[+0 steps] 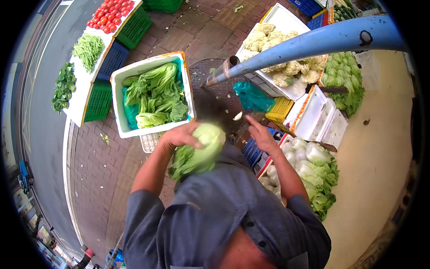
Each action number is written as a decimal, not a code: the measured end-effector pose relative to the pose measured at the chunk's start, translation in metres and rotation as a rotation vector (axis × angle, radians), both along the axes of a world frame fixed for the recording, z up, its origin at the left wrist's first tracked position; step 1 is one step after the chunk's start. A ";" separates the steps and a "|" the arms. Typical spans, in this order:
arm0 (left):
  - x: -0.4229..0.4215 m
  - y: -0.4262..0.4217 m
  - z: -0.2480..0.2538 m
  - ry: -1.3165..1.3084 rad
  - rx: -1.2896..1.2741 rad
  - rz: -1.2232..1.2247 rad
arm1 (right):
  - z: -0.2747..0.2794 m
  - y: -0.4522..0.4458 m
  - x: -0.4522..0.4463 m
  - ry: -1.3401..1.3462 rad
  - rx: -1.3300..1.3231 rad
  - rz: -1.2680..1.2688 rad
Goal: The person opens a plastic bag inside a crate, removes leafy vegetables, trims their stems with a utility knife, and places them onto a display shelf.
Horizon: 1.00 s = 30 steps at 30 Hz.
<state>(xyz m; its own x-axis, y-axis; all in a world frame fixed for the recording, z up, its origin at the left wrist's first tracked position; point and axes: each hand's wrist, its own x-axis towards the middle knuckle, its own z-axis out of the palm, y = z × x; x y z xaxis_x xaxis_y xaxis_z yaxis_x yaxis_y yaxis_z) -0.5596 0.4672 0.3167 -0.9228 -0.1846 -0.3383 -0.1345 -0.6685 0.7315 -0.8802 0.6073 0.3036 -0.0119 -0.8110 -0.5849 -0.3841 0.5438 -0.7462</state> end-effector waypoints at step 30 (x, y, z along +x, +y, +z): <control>-0.129 0.083 -0.044 0.097 0.441 0.555 | 0.012 0.072 0.028 -0.310 -0.500 -0.713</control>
<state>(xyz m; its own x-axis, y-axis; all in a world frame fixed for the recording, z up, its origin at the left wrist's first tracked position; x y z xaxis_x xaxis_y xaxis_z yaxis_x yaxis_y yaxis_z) -0.6884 0.5506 0.2732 -0.7621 -0.5008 -0.4105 0.3638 -0.8555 0.3685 -0.8524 0.6791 0.3161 -0.5070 -0.8310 -0.2289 0.1735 0.1617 -0.9715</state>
